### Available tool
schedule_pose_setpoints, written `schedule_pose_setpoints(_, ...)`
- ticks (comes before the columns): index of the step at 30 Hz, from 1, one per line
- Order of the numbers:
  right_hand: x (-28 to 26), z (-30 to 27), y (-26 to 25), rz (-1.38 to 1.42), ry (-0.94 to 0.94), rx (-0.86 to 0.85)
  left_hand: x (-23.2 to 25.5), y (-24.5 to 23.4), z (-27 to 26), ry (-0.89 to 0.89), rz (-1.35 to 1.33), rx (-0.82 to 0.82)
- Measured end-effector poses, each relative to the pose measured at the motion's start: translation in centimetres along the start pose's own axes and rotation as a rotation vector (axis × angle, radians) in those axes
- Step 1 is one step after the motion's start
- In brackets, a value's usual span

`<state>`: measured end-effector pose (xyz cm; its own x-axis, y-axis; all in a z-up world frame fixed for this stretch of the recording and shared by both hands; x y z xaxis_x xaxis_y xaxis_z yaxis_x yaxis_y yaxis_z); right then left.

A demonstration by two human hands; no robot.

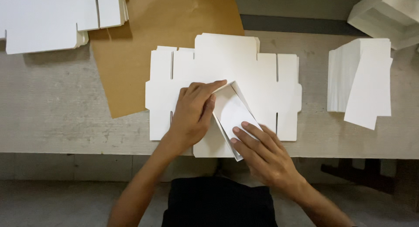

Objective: The person folds flat white cardboard pieces into rectangular boxes by hand. They fold the side flaps upward, tuck the tabs into slots to secure the shape, and then place the finished boxes into a stack on the right side of the table.

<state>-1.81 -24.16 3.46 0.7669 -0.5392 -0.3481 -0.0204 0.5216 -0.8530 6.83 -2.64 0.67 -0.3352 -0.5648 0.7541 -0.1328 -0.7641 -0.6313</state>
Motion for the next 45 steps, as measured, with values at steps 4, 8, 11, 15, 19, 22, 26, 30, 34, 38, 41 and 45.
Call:
schedule_pose_setpoints(4,0.5,1.0,0.7,-0.125,-0.004,0.030,-0.4,0.2,-0.1,0.002,-0.012,0.017)
schedule_pose_setpoints(8,1.1,0.8,0.8,0.005,0.045,-0.220,-0.2,0.2,0.0,0.146,0.091,0.082)
schedule_pose_setpoints(11,0.5,1.4,0.3,-0.020,0.079,-0.229,-0.1,0.1,0.4,0.200,0.455,0.054)
schedule_pose_setpoints(15,0.4,1.7,0.7,-0.124,0.058,-0.206,0.7,0.7,1.6,0.135,0.745,-0.069)
schedule_pose_setpoints(19,-0.3,1.1,0.1,-0.142,0.074,-0.200,1.6,1.6,2.3,0.090,0.952,-0.136)
schedule_pose_setpoints(22,0.1,-0.1,0.4,-0.127,0.071,-0.227,0.9,1.7,2.3,0.079,0.922,-0.111)
schedule_pose_setpoints(26,1.0,-0.5,1.0,-0.115,0.090,-0.316,1.2,1.4,2.1,0.076,0.894,-0.121)
schedule_pose_setpoints(30,1.7,-0.6,1.6,-0.121,0.068,-0.399,0.6,1.0,2.0,0.057,0.830,-0.134)
schedule_pose_setpoints(34,1.5,-0.1,1.8,-0.209,0.039,-0.451,0.5,0.7,1.5,0.078,0.761,-0.043)
schedule_pose_setpoints(38,1.3,0.3,1.5,-0.171,0.065,-0.513,-0.4,1.0,1.9,0.112,0.687,0.029)
schedule_pose_setpoints(41,2.0,0.6,1.1,-0.018,0.047,-0.491,-1.3,0.9,1.7,0.144,0.564,-0.005)
schedule_pose_setpoints(45,3.4,1.7,-1.3,-0.149,0.006,-0.570,1.1,-1.8,0.1,0.338,0.212,0.139)
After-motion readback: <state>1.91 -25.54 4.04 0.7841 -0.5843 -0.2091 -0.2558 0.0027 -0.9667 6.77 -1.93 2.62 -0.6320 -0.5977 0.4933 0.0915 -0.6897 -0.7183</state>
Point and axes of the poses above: each hand's wrist, its own z-axis towards the middle knuckle, its own y-axis out of the palm, x = y × z, the point moved 1 cm from there along z, towards the middle knuckle, and after that the axes turned 5 degrees about z, right-handed, at the moved point
